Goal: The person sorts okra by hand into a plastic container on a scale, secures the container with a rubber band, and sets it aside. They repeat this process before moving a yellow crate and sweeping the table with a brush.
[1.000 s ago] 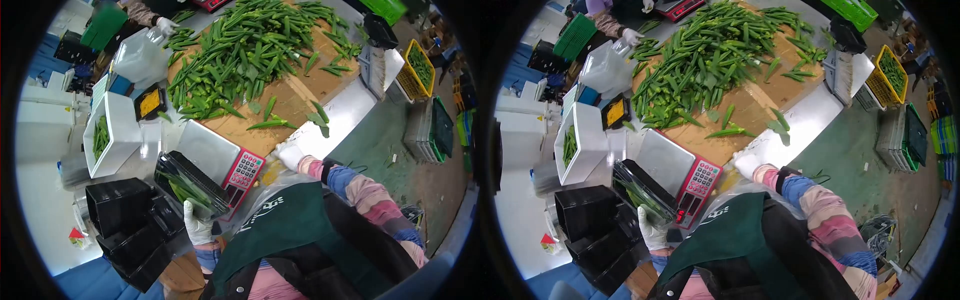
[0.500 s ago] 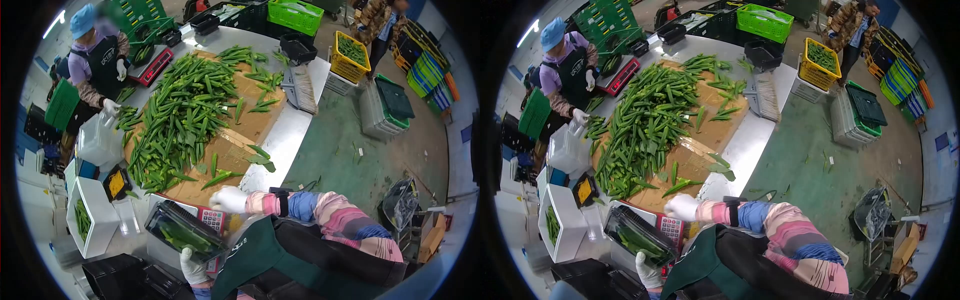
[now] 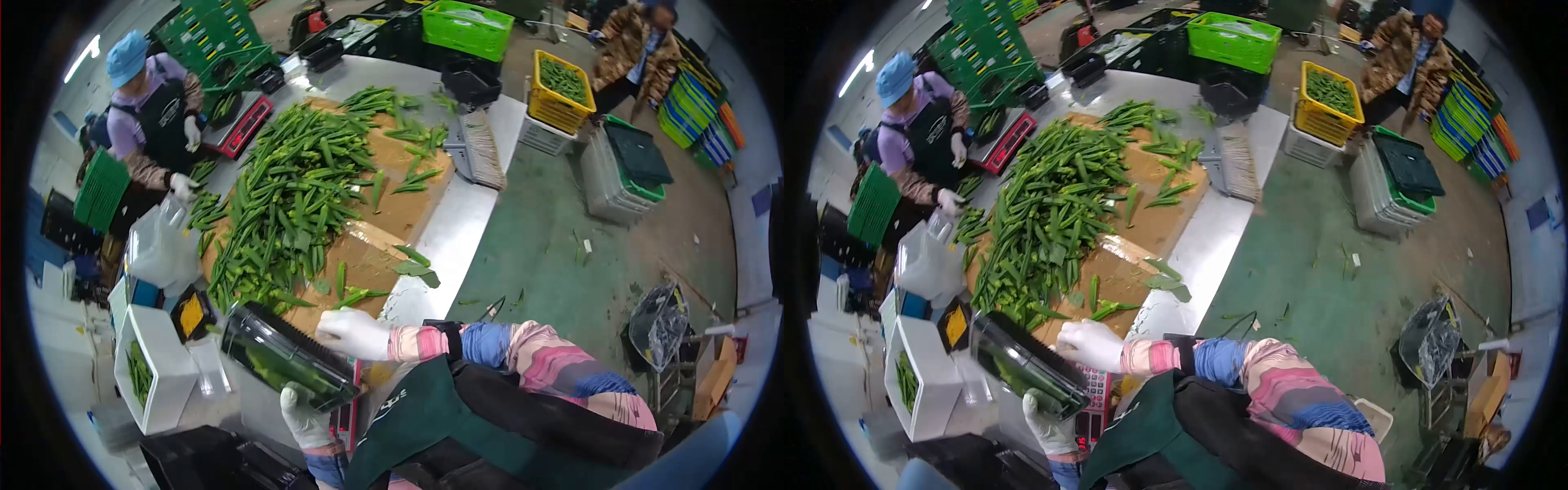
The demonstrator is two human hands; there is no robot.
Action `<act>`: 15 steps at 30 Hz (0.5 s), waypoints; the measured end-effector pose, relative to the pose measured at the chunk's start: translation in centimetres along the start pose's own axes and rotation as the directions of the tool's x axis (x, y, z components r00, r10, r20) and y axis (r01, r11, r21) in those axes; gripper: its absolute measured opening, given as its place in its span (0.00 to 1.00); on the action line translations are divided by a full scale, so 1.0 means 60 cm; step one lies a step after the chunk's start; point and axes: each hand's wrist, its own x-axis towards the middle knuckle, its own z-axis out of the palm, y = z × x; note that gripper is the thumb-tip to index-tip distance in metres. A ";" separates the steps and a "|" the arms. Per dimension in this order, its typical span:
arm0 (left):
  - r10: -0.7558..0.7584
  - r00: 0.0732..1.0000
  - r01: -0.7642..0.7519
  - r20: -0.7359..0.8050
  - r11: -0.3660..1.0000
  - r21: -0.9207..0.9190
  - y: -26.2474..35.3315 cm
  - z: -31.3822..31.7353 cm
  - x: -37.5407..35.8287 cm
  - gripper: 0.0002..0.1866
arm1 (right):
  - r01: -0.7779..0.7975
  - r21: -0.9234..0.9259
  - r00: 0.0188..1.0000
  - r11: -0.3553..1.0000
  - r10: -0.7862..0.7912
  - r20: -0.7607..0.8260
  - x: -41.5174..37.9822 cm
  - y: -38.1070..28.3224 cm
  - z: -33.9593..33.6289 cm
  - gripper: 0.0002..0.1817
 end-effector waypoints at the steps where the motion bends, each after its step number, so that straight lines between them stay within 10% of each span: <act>1: -0.016 1.000 0.016 0.016 1.000 -0.005 -0.008 -0.020 0.003 0.24 | 0.058 -0.067 0.996 0.996 -0.062 -0.063 -0.001 0.003 0.006 0.06; 6: 0.033 0.949 0.004 -0.313 0.993 0.116 -0.032 0.017 -0.003 0.13 | -0.107 -0.012 0.992 0.994 0.106 -0.074 -0.001 0.003 -0.001 0.06; 7: 0.036 0.972 -0.008 -0.230 0.993 0.121 -0.025 0.020 -0.008 0.15 | 0.022 -0.040 0.997 0.999 -0.025 -0.072 -0.003 0.014 0.005 0.05; 9: -0.057 0.995 0.056 -0.081 0.998 -0.021 -0.015 -0.016 -0.008 0.16 | -0.235 0.187 0.966 0.954 0.209 0.149 0.001 0.010 -0.005 0.08; 10: -0.096 0.995 0.095 0.000 0.992 -0.086 -0.011 -0.030 -0.013 0.17 | -0.410 0.305 0.894 0.860 0.311 0.323 0.004 0.020 -0.004 0.11; 12: -0.097 0.995 0.097 0.033 0.995 -0.004 0.013 0.008 -0.024 0.28 | -0.619 0.783 0.716 -0.066 0.365 0.596 0.009 0.027 0.002 0.15; 14: -0.134 0.988 0.112 0.076 0.965 0.238 0.046 0.032 -0.023 0.36 | -0.551 0.760 0.698 -0.344 0.308 0.646 0.046 -0.004 -0.057 0.17; 15: -0.158 0.984 0.117 0.088 0.928 0.354 0.062 0.045 -0.022 0.40 | -0.556 0.795 0.754 -0.242 0.254 0.605 0.064 0.008 -0.076 0.18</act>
